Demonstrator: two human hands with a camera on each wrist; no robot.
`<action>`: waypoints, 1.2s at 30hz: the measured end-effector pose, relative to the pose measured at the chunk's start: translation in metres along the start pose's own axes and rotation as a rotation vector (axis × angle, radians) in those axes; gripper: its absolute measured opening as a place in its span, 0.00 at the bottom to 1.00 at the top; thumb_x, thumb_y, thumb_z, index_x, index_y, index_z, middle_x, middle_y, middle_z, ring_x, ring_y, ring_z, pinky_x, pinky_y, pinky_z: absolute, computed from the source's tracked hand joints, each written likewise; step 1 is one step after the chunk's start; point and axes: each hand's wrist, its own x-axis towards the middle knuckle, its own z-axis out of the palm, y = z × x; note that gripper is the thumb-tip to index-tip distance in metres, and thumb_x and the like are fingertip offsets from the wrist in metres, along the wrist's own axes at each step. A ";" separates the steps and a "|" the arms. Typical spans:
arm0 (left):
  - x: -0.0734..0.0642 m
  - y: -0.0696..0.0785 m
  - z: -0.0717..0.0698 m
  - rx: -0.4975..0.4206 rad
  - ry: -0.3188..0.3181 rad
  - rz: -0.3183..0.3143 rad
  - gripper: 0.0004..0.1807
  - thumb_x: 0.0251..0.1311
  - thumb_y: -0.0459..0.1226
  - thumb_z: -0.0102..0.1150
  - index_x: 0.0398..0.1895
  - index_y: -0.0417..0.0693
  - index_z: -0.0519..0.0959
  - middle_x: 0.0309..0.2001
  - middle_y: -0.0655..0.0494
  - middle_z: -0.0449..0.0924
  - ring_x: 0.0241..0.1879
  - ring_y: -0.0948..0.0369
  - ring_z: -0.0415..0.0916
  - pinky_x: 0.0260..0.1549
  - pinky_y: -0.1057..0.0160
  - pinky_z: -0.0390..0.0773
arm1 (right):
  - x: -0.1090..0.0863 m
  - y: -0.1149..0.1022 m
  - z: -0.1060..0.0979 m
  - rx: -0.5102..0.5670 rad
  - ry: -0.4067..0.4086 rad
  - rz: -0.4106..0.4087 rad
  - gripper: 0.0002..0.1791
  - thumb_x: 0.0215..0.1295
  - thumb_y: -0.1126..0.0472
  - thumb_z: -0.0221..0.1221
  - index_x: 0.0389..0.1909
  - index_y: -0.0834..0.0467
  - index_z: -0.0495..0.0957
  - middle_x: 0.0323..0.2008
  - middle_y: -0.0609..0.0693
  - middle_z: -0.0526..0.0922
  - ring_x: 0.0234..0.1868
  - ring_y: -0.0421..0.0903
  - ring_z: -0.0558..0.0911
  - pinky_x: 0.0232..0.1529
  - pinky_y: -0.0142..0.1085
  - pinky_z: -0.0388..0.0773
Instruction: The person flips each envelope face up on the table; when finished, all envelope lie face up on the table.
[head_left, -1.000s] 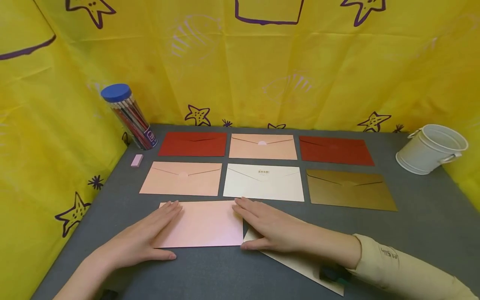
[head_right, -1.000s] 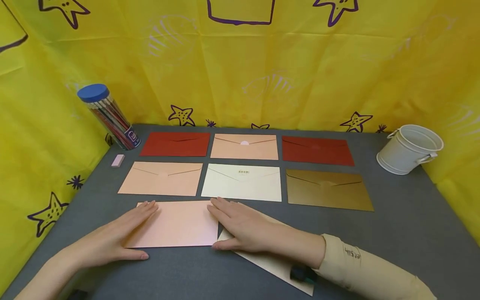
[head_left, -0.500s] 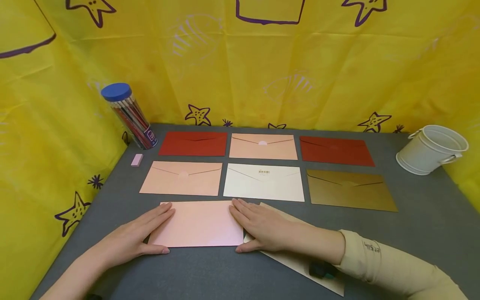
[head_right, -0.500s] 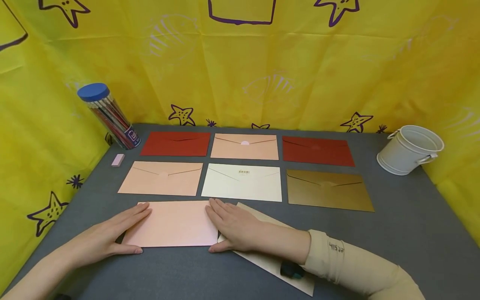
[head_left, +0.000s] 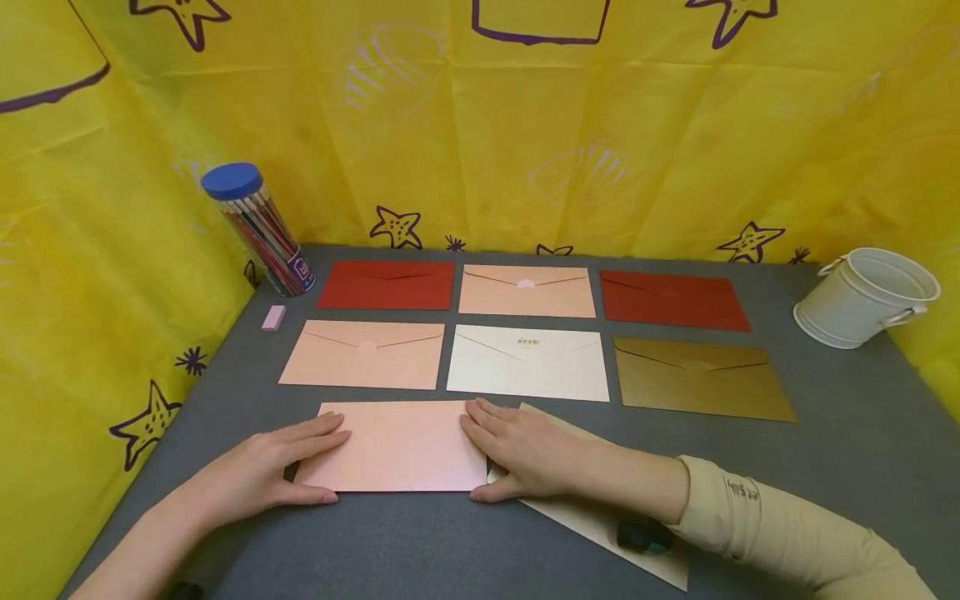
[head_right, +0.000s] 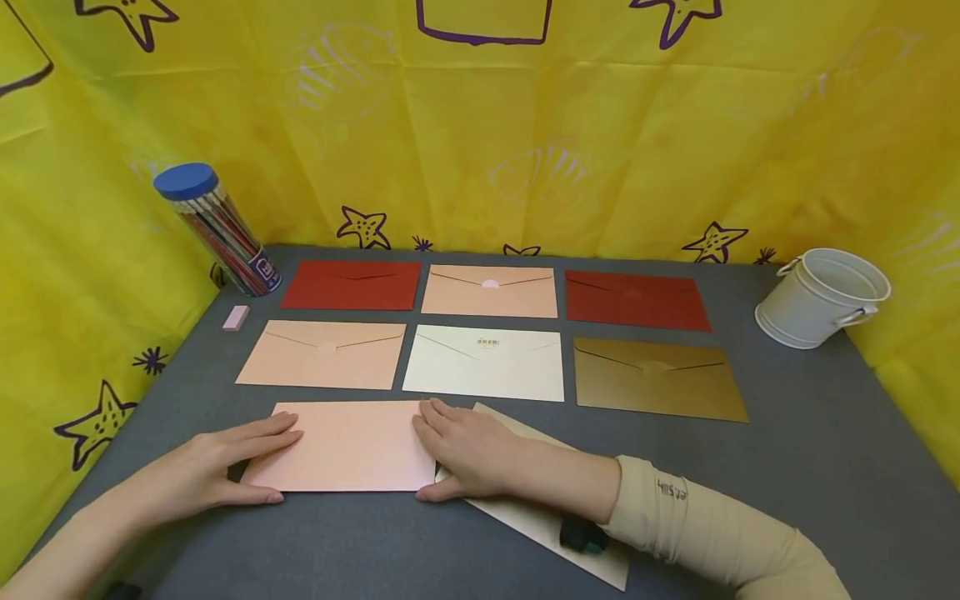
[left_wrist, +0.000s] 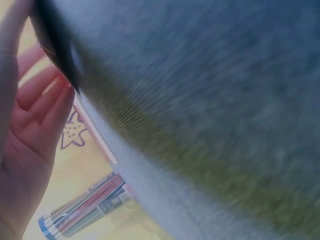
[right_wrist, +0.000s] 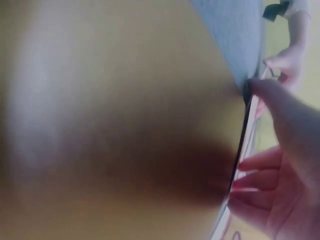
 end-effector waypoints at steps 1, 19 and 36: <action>0.000 0.000 -0.001 -0.026 0.011 0.016 0.36 0.52 0.59 0.66 0.62 0.54 0.77 0.64 0.53 0.73 0.60 0.53 0.74 0.52 0.69 0.74 | 0.000 0.000 -0.001 0.002 0.008 -0.003 0.48 0.65 0.30 0.50 0.72 0.63 0.60 0.72 0.60 0.60 0.72 0.52 0.61 0.61 0.45 0.71; 0.002 0.001 -0.041 -0.290 0.317 0.173 0.23 0.41 0.21 0.72 0.40 0.52 0.88 0.36 0.63 0.87 0.35 0.70 0.83 0.32 0.77 0.77 | 0.011 0.023 -0.029 0.368 0.544 -0.301 0.05 0.63 0.61 0.62 0.35 0.54 0.87 0.28 0.38 0.85 0.22 0.27 0.76 0.24 0.19 0.70; -0.003 -0.009 -0.044 -0.356 0.413 -0.162 0.13 0.50 0.23 0.69 0.34 0.50 0.87 0.29 0.61 0.85 0.23 0.65 0.75 0.20 0.72 0.72 | 0.025 0.026 -0.038 0.621 0.567 -0.129 0.02 0.61 0.61 0.67 0.30 0.53 0.87 0.24 0.40 0.84 0.22 0.28 0.73 0.22 0.24 0.70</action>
